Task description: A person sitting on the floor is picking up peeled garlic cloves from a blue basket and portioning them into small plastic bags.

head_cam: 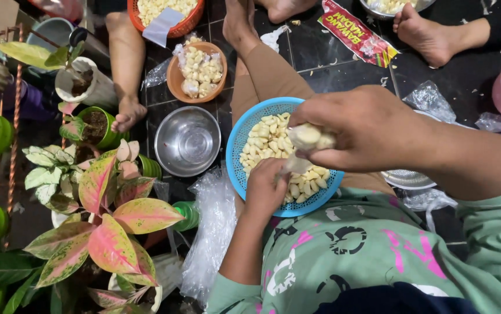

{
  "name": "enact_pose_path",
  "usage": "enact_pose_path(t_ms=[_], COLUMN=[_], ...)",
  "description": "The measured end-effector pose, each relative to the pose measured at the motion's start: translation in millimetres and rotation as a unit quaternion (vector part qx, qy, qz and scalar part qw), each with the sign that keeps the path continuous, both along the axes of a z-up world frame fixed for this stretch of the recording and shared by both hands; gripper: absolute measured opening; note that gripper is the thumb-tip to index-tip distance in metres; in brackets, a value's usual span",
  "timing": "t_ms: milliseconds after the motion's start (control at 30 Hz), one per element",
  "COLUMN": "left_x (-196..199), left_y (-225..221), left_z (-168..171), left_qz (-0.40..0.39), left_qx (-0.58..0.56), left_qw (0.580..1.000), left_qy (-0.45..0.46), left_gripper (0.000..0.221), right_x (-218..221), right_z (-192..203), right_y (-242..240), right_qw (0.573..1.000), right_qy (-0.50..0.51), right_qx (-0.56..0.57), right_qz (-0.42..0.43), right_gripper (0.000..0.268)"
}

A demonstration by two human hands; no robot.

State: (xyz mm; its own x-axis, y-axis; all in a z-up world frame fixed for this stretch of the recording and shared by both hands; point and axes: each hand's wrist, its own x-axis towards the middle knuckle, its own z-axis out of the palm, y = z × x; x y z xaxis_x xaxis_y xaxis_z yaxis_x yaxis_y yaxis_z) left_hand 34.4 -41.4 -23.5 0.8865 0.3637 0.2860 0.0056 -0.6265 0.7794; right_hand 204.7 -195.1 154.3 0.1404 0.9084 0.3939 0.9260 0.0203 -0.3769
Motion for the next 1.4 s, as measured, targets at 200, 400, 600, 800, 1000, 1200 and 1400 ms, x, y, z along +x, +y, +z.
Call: enact_pose_path(t_ms=[200, 400, 600, 800, 1000, 1200, 1400], left_x=[-7.6, -2.2, 2.5, 2.4, 8.8, 13.3, -52.6], left_y=[12.2, 17.3, 15.8, 17.6, 20.2, 5.2, 14.3], left_z=[44.5, 40.6, 57.1, 58.1, 44.2, 50.3, 51.6], left_qz=[-0.006, -0.032, 0.026, 0.016, -0.004, -0.048, 0.079], left_qx=[-0.137, -0.243, -0.208, -0.232, -0.242, -0.093, 0.124], left_qw=[0.991, 0.96, 0.962, 0.948, 0.945, 0.93, 0.964], left_qy=[0.001, -0.133, -0.177, -0.218, -0.221, -0.352, -0.22], left_gripper=[0.063, 0.059, 0.007, 0.016, 0.056, 0.071, 0.03], right_x=[5.5, 3.8, 12.9, 17.9, 12.5, -9.7, -14.2], right_z=[-9.1, -38.8, -33.4, -20.3, 11.6, 11.2, -59.9], right_y=[12.6, 28.8, 22.9, 14.9, 5.0, 5.1, 19.6], right_qw=[0.998, 0.976, 0.967, 0.973, 0.956, 0.911, 0.868], right_qy=[0.046, 0.161, 0.236, 0.228, 0.258, 0.352, 0.478], right_qx=[-0.043, -0.145, -0.092, 0.02, 0.135, 0.2, 0.099], right_qz=[-0.002, 0.003, 0.002, 0.011, 0.034, 0.083, 0.088], right_gripper=[0.045, 0.05, 0.035, 0.008, 0.005, 0.007, 0.055])
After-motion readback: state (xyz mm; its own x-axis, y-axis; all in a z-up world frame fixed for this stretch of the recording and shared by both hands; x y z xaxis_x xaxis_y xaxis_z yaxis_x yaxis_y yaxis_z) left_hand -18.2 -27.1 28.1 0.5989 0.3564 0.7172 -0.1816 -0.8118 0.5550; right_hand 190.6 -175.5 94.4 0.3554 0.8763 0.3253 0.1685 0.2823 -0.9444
